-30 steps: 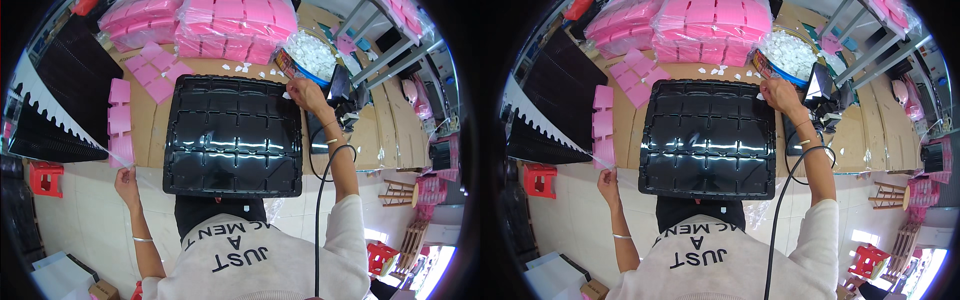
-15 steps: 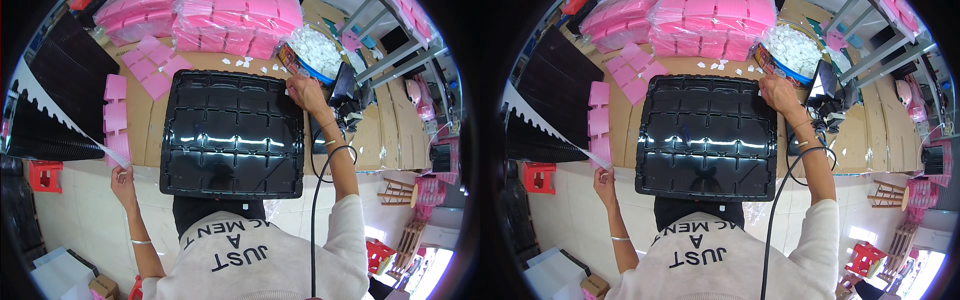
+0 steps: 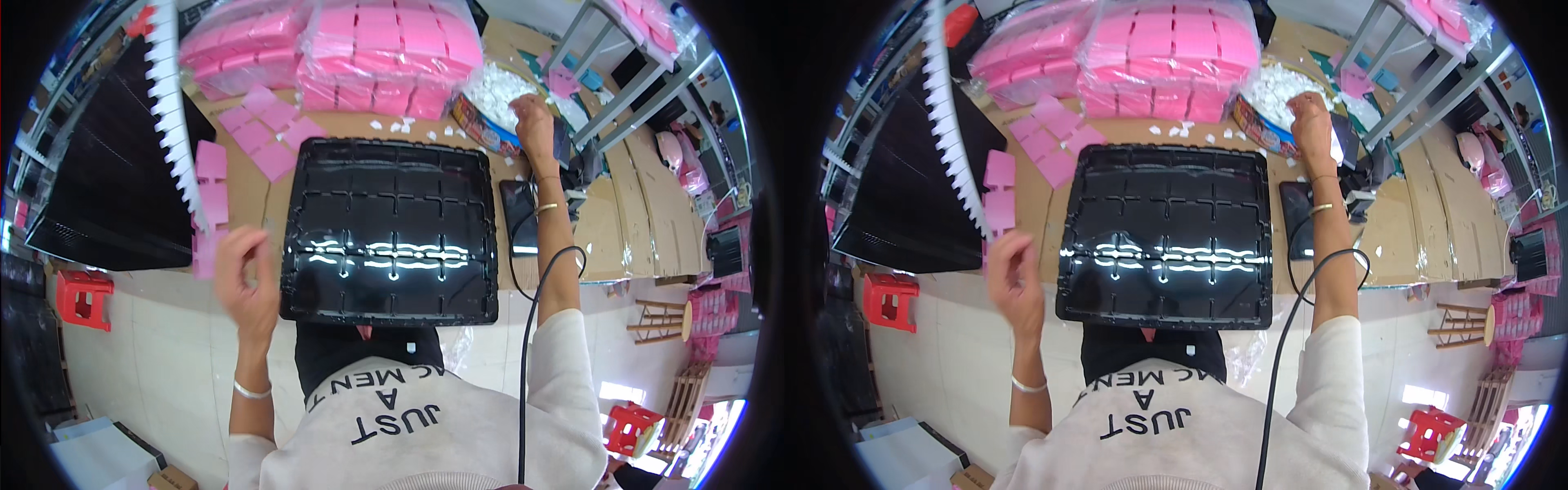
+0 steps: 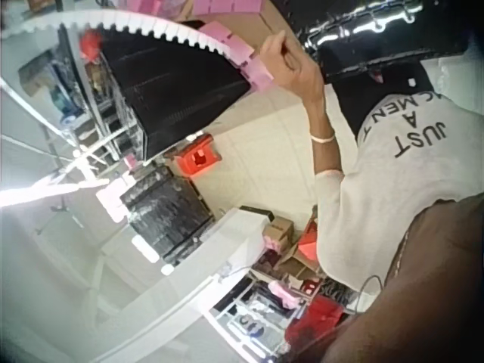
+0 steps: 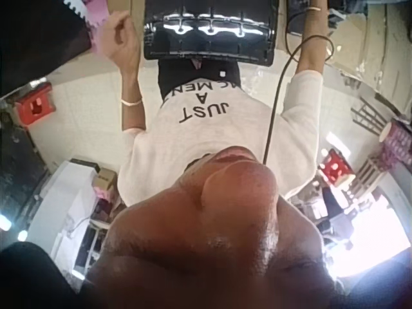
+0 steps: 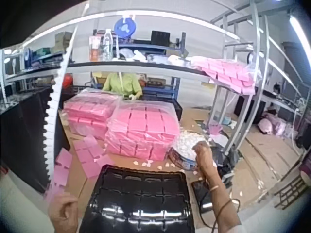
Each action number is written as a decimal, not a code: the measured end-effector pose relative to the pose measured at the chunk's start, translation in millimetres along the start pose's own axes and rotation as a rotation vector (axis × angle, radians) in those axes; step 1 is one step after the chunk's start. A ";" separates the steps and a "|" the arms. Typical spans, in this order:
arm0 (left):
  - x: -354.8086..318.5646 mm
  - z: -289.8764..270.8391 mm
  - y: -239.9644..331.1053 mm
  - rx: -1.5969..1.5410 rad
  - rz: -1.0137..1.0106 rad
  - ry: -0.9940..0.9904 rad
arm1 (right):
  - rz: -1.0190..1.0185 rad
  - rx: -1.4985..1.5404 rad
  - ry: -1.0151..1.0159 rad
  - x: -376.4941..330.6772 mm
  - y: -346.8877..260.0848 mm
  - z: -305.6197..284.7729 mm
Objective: Assembling plastic trays and foam inserts for product packaging.
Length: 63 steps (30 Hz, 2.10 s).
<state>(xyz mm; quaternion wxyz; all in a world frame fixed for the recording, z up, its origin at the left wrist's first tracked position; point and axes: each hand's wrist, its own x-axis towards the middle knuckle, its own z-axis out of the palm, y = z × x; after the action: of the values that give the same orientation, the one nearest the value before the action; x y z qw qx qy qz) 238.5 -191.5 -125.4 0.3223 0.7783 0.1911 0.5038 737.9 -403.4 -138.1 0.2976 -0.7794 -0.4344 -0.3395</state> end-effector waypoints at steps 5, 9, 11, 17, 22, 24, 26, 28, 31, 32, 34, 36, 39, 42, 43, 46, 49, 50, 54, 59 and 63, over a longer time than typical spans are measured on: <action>87.3 56.4 -6.4 -0.117 -0.027 -0.188 | 0.354 -0.169 -0.131 11.1 16.7 34.6; 173.7 120.5 -52.1 -0.180 0.112 -0.178 | 0.233 -0.207 -0.046 11.8 50.8 43.9; 214.2 150.4 -67.0 -0.115 0.164 -0.168 | 0.160 -0.184 0.057 18.6 45.5 42.6; 288.3 199.0 -139.9 0.196 0.332 -0.239 | 0.163 0.263 0.024 80.8 -29.2 53.3; 294.6 195.4 -152.0 0.270 0.047 -0.354 | 0.144 0.281 -0.044 81.5 -29.2 87.5; 290.7 188.6 -149.7 0.276 0.006 -0.355 | 0.169 0.284 -0.018 79.0 -30.0 92.1; 288.7 182.6 -145.1 0.284 -0.037 -0.357 | 0.212 0.314 0.031 81.7 -36.0 90.5; 292.5 183.4 -141.4 0.380 -0.111 -0.433 | 0.219 0.352 0.036 87.4 -29.5 90.1; 298.2 183.6 -164.5 0.242 0.077 -0.349 | 0.215 0.404 0.049 98.1 -35.2 89.7; 302.8 182.2 -169.7 0.244 0.075 -0.343 | 0.238 0.412 0.052 101.8 -39.0 89.0; 308.4 184.1 -168.5 0.203 0.121 -0.311 | 0.260 0.409 0.055 106.8 -38.6 83.0; 314.0 184.9 -161.2 0.168 0.093 -0.287 | 0.311 0.584 0.092 113.7 -39.4 76.8; 328.2 179.3 -142.3 0.165 0.039 -0.283 | 0.286 0.606 0.117 119.1 -39.9 68.7; 333.6 169.9 -124.4 0.389 0.178 -0.288 | 0.293 0.542 -0.002 119.0 -38.2 64.3; 333.9 166.7 -118.0 0.577 0.342 -0.269 | 0.294 0.539 0.000 117.6 -38.1 60.5; 331.8 159.2 -101.0 0.626 0.497 -0.311 | 0.371 0.626 -0.095 116.6 -44.3 46.4; 341.4 146.2 -99.8 0.445 0.500 -0.249 | 0.332 0.628 0.101 113.1 -64.6 31.5; 335.0 143.8 -101.2 0.444 0.499 -0.260 | 0.278 0.577 0.136 107.7 -73.1 25.8; 283.7 133.0 -80.9 0.332 0.486 -0.273 | 0.261 0.514 0.154 63.2 -106.5 -22.1; 185.2 68.3 -75.5 0.191 0.400 -0.337 | 0.368 0.566 -0.020 -31.7 -162.2 -64.8; 122.0 31.0 -50.3 0.166 0.309 -0.523 | 0.434 0.585 -0.082 -102.7 -191.1 -105.1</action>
<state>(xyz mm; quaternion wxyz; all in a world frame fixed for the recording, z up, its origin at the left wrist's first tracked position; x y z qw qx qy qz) 319.1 -89.0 -88.5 0.2155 0.9249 0.0218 0.3123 501.2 -446.9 -124.5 0.5553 -0.7483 -0.3494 -0.0983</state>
